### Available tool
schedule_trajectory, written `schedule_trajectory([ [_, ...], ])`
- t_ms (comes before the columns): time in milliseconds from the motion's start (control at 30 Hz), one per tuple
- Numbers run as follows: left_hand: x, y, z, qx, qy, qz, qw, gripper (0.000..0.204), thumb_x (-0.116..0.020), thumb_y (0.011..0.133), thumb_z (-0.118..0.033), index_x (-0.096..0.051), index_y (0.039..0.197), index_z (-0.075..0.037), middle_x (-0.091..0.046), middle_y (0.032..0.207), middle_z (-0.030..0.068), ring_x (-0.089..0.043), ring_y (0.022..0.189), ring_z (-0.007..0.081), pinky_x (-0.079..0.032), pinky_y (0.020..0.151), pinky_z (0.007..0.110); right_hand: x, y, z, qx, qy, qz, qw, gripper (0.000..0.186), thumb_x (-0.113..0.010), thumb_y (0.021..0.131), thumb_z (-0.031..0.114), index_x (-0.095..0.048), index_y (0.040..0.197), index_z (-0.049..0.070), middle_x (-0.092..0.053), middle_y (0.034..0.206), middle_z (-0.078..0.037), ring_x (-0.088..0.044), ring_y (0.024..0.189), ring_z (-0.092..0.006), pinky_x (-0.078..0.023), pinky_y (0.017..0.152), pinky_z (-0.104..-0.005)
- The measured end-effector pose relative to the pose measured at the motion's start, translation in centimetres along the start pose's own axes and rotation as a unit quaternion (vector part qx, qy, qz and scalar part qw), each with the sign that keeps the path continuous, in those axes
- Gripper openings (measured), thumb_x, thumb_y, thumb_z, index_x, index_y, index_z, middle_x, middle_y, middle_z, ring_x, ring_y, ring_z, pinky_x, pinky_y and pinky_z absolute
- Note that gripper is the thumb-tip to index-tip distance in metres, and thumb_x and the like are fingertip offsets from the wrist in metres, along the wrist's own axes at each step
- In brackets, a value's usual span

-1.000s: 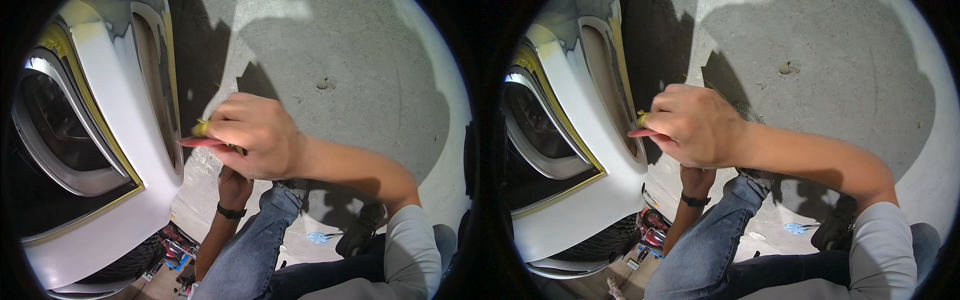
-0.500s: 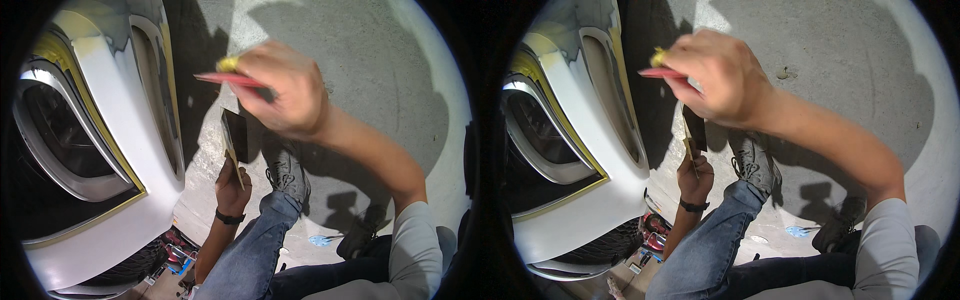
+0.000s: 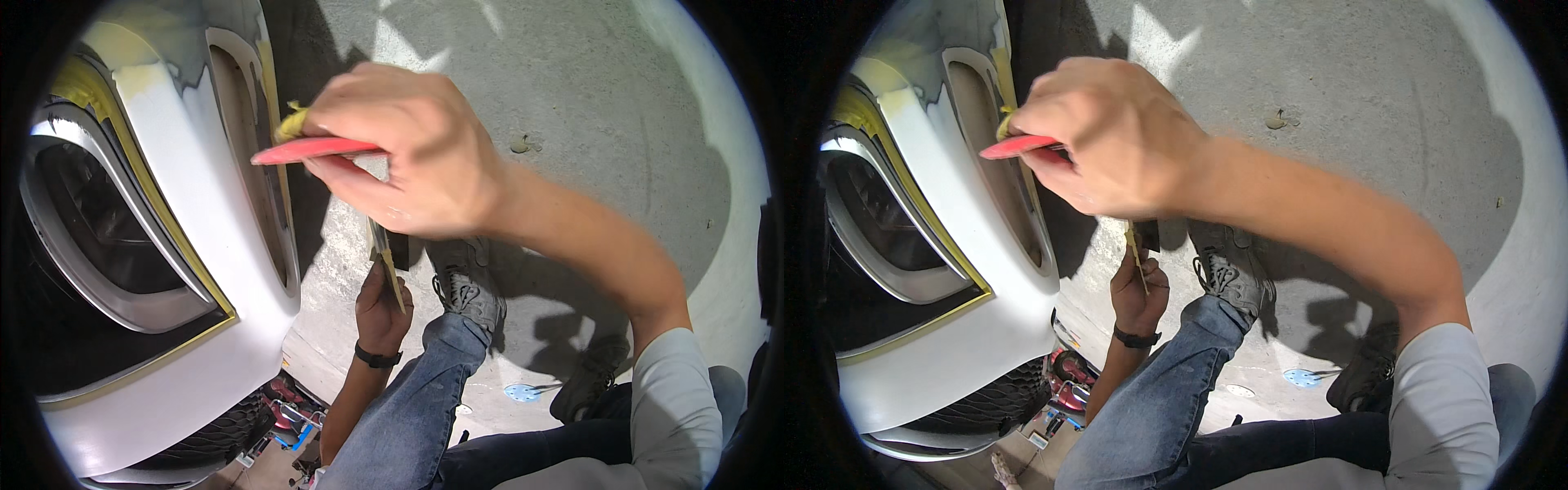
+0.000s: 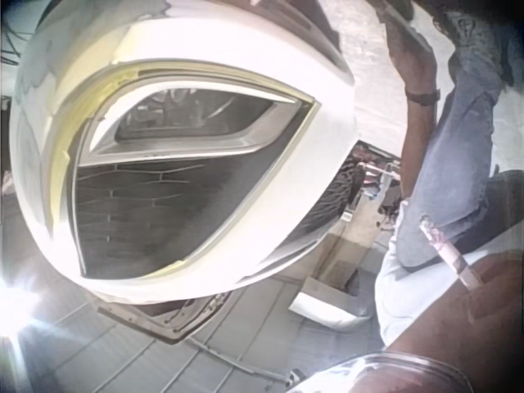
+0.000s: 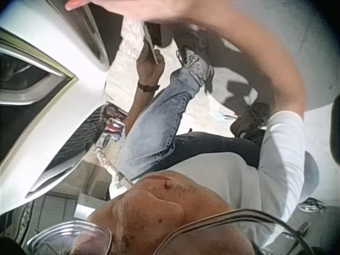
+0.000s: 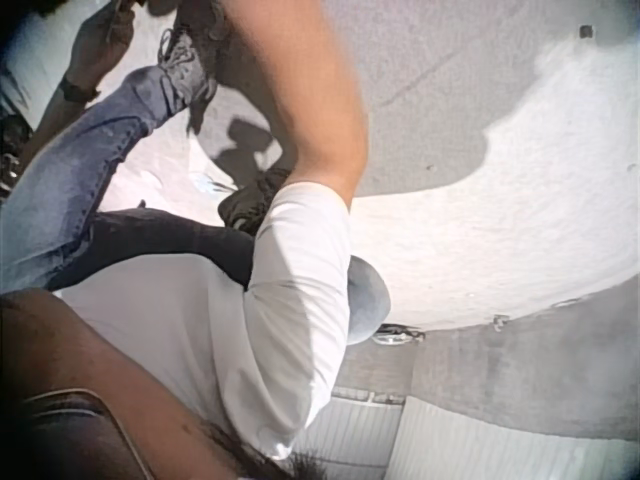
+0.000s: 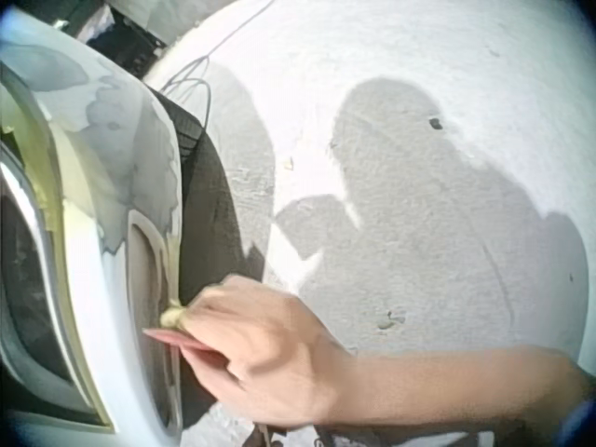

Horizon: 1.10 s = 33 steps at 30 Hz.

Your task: The person applies yellow body filler to the front bumper of a white car using a red spreader and a metal putty knife. They smooth the filler along the bumper edge and around the headlight area, then scrape excess material from the tools.

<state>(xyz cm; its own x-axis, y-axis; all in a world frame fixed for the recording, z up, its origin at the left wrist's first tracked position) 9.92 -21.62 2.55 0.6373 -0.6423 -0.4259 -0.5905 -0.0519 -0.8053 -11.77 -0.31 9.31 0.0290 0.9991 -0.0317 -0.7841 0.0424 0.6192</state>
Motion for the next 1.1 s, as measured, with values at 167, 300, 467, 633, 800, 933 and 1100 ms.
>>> schedule_trajectory([
  [167, -0.7, 0.1, -0.7, -0.006, 0.004, 0.029, 1.000, 0.029, -0.056, 0.106, -0.020, -0.061, 0.133, -0.009, -0.072, 0.106, 0.0008, -0.067, 0.083, 0.0111, -0.056, 0.068, 0.026, 1.4, -6.2, 1.6, -0.013, 0.018, 0.039, 0.999, 0.029, -0.077, 0.078, 0.003, -0.070, 0.105, -0.002, -0.073, 0.093, -0.015, -0.073, 0.083, -0.0289, -0.060, 0.072, -0.0366],
  [300, -2.0, 0.1, -1.7, -0.023, 0.002, 0.054, 0.998, 0.028, -0.058, 0.106, -0.021, -0.062, 0.130, -0.008, -0.071, 0.108, -0.0012, -0.062, 0.078, 0.0094, -0.053, 0.066, 0.023, 1.0, -10.5, 2.3, -0.067, 0.032, 0.097, 0.993, 0.024, -0.067, 0.082, 0.004, -0.070, 0.106, 0.001, -0.073, 0.094, -0.015, -0.072, 0.086, -0.0309, -0.061, 0.075, -0.0374],
  [467, -2.9, -0.2, -2.9, -0.125, 0.176, -0.055, 0.975, 0.032, -0.054, 0.108, -0.016, -0.061, 0.134, 0.001, -0.069, 0.125, 0.0073, -0.068, 0.096, 0.0132, -0.057, 0.084, 0.028, 2.3, -12.0, -1.7, -0.234, 0.029, 0.121, 0.964, 0.027, -0.069, 0.080, -0.002, -0.070, 0.107, 0.002, -0.072, 0.094, -0.016, -0.070, 0.086, -0.0348, -0.057, 0.076, -0.0418],
  [633, -5.1, -0.7, -3.2, -0.247, 0.299, -0.059, 0.920, 0.021, -0.058, 0.106, -0.010, -0.070, 0.116, 0.003, -0.072, 0.114, 0.0087, -0.068, 0.101, 0.0139, -0.057, 0.089, 0.032, 2.6, -10.5, -2.0, -0.117, 0.060, 0.174, 0.976, 0.021, -0.070, 0.080, -0.001, -0.071, 0.100, 0.004, -0.072, 0.094, -0.012, -0.070, 0.090, -0.0328, -0.057, 0.078, -0.0415],
  [800, -5.4, -0.6, -2.4, -0.258, 0.364, -0.110, 0.888, 0.024, -0.066, 0.103, -0.012, -0.071, 0.118, 0.006, -0.073, 0.108, 0.0073, -0.068, 0.092, 0.0101, -0.057, 0.083, 0.027, 1.4, -11.5, 0.2, -0.069, -0.025, 0.265, 0.961, 0.016, -0.067, 0.084, 0.008, -0.074, 0.099, 0.007, -0.072, 0.099, -0.007, -0.069, 0.098, -0.0287, -0.058, 0.081, -0.0403],
  [933, -3.9, -0.6, -3.2, -0.240, 0.346, -0.133, 0.897, 0.027, -0.063, 0.104, -0.014, -0.068, 0.122, 0.006, -0.072, 0.112, 0.0085, -0.069, 0.096, 0.0141, -0.057, 0.085, 0.030, 0.3, -12.7, 0.7, -0.109, 0.048, 0.429, 0.896, 0.016, -0.065, 0.087, 0.012, -0.073, 0.100, 0.008, -0.068, 0.090, -0.008, -0.068, 0.099, -0.0281, -0.058, 0.084, -0.0407],
  [1100, -0.7, -1.2, -3.6, -0.181, 0.356, -0.189, 0.897, 0.033, -0.058, 0.107, -0.019, -0.063, 0.129, 0.004, -0.071, 0.118, 0.0093, -0.069, 0.102, 0.0184, -0.057, 0.088, 0.033, 1.1, -7.8, -4.1, -0.282, 0.196, 0.095, 0.935, 0.020, -0.063, 0.089, 0.006, -0.072, 0.107, 0.004, -0.073, 0.099, -0.014, -0.072, 0.094, -0.0318, -0.058, 0.084, -0.0384],
])
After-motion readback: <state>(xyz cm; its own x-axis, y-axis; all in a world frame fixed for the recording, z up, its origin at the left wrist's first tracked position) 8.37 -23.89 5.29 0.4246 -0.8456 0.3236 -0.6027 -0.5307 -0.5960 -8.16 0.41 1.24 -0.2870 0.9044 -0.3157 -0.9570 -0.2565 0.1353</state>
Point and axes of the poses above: each hand's wrist, its own y-axis towards the middle knuckle, its own x-axis out of the back of the hand, z = x × y, the point moved 5 cm from there along y, towards the middle knuckle
